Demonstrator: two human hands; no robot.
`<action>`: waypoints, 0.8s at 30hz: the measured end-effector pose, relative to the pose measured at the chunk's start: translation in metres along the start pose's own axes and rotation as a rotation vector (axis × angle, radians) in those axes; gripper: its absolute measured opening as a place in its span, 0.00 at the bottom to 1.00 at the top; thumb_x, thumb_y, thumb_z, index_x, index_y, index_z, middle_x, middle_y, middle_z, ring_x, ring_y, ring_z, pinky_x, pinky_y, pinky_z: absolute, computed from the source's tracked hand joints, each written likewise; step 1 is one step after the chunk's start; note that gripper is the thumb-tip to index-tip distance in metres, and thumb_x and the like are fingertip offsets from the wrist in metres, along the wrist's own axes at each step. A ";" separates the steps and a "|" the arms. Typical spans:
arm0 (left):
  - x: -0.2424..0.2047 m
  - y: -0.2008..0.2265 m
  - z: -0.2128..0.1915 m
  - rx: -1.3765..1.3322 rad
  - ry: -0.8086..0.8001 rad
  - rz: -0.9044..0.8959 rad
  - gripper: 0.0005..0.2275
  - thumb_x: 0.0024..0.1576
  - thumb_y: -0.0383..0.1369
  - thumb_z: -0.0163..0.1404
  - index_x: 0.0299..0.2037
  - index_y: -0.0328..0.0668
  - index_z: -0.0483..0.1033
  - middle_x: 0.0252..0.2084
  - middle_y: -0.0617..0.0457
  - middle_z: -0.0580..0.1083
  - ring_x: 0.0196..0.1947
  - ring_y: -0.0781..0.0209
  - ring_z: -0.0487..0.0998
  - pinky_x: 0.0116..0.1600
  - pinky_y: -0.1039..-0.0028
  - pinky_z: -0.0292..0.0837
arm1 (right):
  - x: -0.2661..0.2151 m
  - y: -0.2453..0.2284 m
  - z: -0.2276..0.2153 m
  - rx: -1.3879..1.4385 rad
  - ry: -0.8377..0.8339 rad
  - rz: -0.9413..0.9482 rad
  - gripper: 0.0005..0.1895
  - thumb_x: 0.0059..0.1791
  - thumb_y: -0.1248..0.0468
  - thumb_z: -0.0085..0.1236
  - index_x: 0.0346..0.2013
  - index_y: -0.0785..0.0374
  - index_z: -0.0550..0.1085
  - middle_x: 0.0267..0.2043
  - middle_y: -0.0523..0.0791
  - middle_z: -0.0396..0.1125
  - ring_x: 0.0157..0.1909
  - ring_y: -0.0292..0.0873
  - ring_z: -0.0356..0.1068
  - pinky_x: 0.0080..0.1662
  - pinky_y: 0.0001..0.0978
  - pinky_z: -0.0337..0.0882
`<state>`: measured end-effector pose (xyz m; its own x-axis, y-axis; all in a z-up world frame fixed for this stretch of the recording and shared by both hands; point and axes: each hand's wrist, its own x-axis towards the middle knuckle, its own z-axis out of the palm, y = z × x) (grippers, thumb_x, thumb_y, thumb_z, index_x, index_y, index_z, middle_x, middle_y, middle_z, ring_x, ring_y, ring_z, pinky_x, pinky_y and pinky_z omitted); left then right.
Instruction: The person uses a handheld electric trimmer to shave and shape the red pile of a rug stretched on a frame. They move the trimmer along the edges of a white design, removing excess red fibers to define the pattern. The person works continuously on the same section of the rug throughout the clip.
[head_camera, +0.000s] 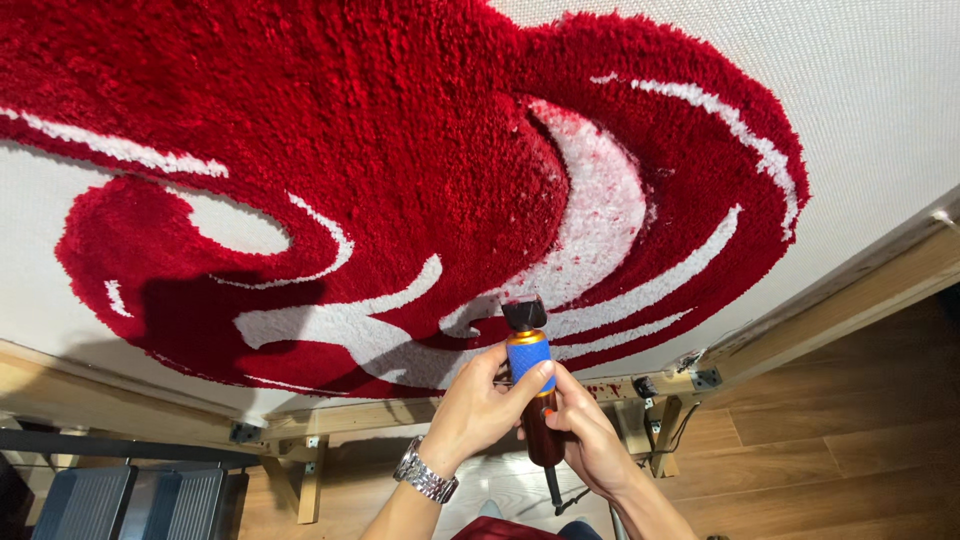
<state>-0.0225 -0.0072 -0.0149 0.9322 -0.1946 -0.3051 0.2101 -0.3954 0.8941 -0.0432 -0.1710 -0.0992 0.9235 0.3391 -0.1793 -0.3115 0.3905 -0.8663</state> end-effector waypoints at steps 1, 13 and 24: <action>0.000 0.001 0.000 0.001 0.000 0.003 0.13 0.58 0.50 0.50 0.38 0.52 0.78 0.23 0.61 0.77 0.15 0.71 0.73 0.24 0.80 0.68 | 0.000 -0.001 0.000 -0.001 0.000 -0.003 0.34 0.39 0.69 0.45 0.62 0.69 0.66 0.36 0.54 0.68 0.35 0.47 0.69 0.44 0.41 0.75; 0.006 -0.003 0.002 -0.037 0.005 0.111 0.13 0.57 0.47 0.50 0.41 0.51 0.79 0.36 0.61 0.80 0.35 0.73 0.79 0.45 0.78 0.75 | 0.001 0.003 -0.003 0.028 -0.014 -0.068 0.36 0.41 0.70 0.48 0.67 0.68 0.64 0.45 0.54 0.66 0.40 0.47 0.67 0.43 0.42 0.76; 0.002 0.005 0.001 -0.143 -0.036 0.050 0.12 0.59 0.44 0.52 0.42 0.45 0.76 0.34 0.56 0.80 0.16 0.67 0.75 0.20 0.79 0.75 | 0.002 -0.001 0.000 0.042 0.019 -0.035 0.37 0.39 0.69 0.49 0.65 0.69 0.66 0.43 0.54 0.66 0.37 0.47 0.68 0.42 0.39 0.73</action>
<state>-0.0197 -0.0109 -0.0119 0.9319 -0.2436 -0.2687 0.2064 -0.2527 0.9453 -0.0408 -0.1704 -0.0987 0.9381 0.3080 -0.1585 -0.2877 0.4378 -0.8518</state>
